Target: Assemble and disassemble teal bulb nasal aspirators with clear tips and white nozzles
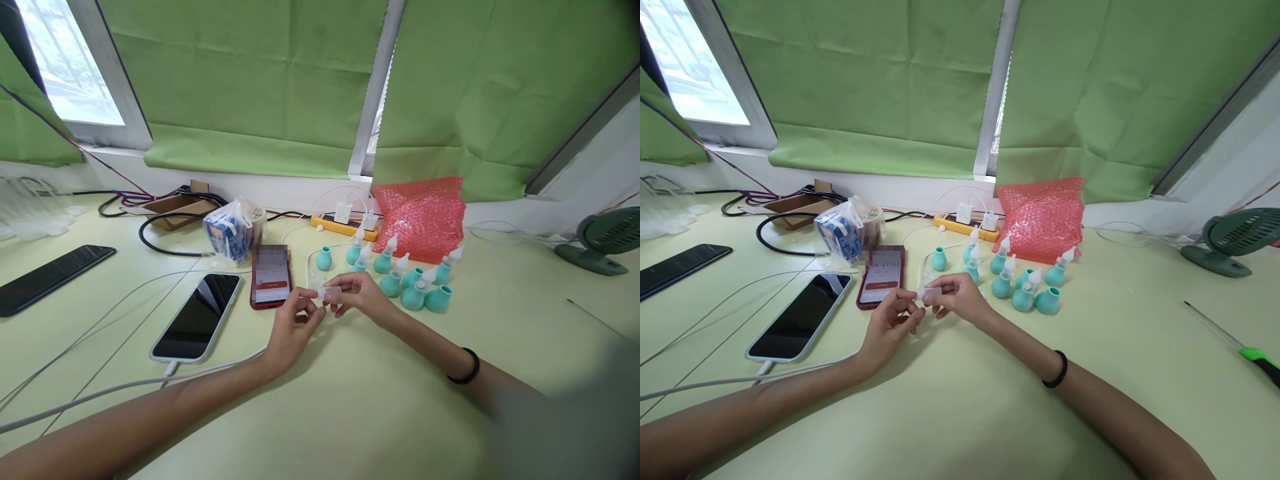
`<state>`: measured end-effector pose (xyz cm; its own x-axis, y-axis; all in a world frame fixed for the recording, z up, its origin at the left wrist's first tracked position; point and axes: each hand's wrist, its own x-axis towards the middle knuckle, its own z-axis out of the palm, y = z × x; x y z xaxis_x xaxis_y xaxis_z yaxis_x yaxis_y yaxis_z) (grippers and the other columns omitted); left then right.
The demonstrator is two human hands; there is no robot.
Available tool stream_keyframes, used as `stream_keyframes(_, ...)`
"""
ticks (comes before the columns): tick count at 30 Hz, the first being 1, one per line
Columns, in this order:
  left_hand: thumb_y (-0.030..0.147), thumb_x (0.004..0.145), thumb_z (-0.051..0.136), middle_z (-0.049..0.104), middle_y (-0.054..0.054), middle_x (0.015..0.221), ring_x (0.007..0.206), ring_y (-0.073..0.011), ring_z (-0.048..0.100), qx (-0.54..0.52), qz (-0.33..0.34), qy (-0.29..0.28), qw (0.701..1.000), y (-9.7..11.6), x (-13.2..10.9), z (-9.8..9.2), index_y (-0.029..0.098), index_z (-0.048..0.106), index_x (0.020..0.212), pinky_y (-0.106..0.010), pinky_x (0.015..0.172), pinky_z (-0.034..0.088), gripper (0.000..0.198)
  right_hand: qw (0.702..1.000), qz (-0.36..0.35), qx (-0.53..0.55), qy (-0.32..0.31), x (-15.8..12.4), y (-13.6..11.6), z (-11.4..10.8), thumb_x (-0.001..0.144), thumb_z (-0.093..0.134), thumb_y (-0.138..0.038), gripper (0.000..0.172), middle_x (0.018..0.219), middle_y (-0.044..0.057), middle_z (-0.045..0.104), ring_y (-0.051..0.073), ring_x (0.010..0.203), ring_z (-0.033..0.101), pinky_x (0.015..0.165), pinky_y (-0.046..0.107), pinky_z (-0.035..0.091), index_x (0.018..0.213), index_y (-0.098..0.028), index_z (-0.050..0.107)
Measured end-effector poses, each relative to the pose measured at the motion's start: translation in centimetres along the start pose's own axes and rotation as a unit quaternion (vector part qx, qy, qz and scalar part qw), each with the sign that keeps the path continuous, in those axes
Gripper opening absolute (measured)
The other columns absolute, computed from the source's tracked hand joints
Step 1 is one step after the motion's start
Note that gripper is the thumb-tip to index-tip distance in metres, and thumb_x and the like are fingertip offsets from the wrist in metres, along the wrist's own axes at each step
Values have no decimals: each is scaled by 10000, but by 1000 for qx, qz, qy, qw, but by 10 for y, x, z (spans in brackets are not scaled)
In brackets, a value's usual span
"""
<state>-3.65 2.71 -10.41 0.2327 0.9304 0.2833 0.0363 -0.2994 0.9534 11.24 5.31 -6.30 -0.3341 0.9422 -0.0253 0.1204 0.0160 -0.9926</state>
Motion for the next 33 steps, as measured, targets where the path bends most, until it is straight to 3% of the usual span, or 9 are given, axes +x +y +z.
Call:
stream_keyframes(5, 218, 777, 438, 459, 43, 593, 581, -98, 470, 6, -1, -47, 999, 2, -1, -1, 209, 390, 1055, -192, 520, 383, 282, 996, -66, -39, 50, 7, -11, -4, 576, 640, -278, 231, 579, -4, 549, 83, 487, 495, 441, 227, 467, 729, -113, 588)
stream_keyframes(9, 191, 767, 430, 452, 43, 590, 588, -99, 480, 13, -15, -66, 998, 2, -2, 0, 197, 423, 983, -189, 516, 374, 216, 974, -155, -115, 116, 25, -14, -7, 631, 591, -319, 250, 668, 11, 556, 104, 567, 520, 477, 227, 480, 788, -127, 569)
stream_keyframes(14, 170, 757, 422, 437, 48, 574, 580, -99, 479, 22, -23, -75, 997, 0, 0, -1, 189, 423, 892, -186, 502, 362, 137, 859, -229, -409, 207, 59, -9, -13, 694, 513, -240, 238, 776, 33, 563, 128, 667, 530, 634, 262, 462, 908, -142, 545)
stream_keyframes(18, 155, 747, 417, 439, 47, 575, 579, -99, 476, 30, -25, -82, 996, -2, 0, -1, 187, 422, 870, -187, 502, 359, 127, 829, -212, -475, 208, 76, 0, -17, 645, 522, -166, 229, 761, 54, 532, 174, 697, 515, 715, 338, 414, 867, -140, 569)
stream_keyframes(24, 147, 746, 405, 444, 41, 580, 582, -102, 474, 34, -24, -88, 995, -3, 0, -1, 183, 428, 862, -193, 501, 361, 123, 812, -193, -516, 193, 85, 15, -25, 644, 519, -162, 232, 890, 77, 500, 143, 670, 510, 674, 278, 410, 870, -142, 562)
stream_keyframes(30, 144, 745, 404, 445, 36, 586, 585, -102, 472, 37, -22, -91, 995, -4, 0, -1, 178, 437, 850, -191, 496, 360, 116, 798, -187, -544, 178, 85, 15, -29, 652, 533, -207, 213, 751, 46, 553, 160, 673, 509, 671, 272, 393, 854, -142, 554)
stream_keyframes(33, 145, 746, 402, 444, 37, 582, 581, -101, 474, 39, -23, -89, 995, -5, 0, -1, 177, 438, 843, -191, 494, 359, 108, 790, -193, -557, 169, 83, 13, -26, 648, 546, -240, 210, 773, 56, 552, 163, 684, 510, 674, 273, 388, 832, -141, 564)
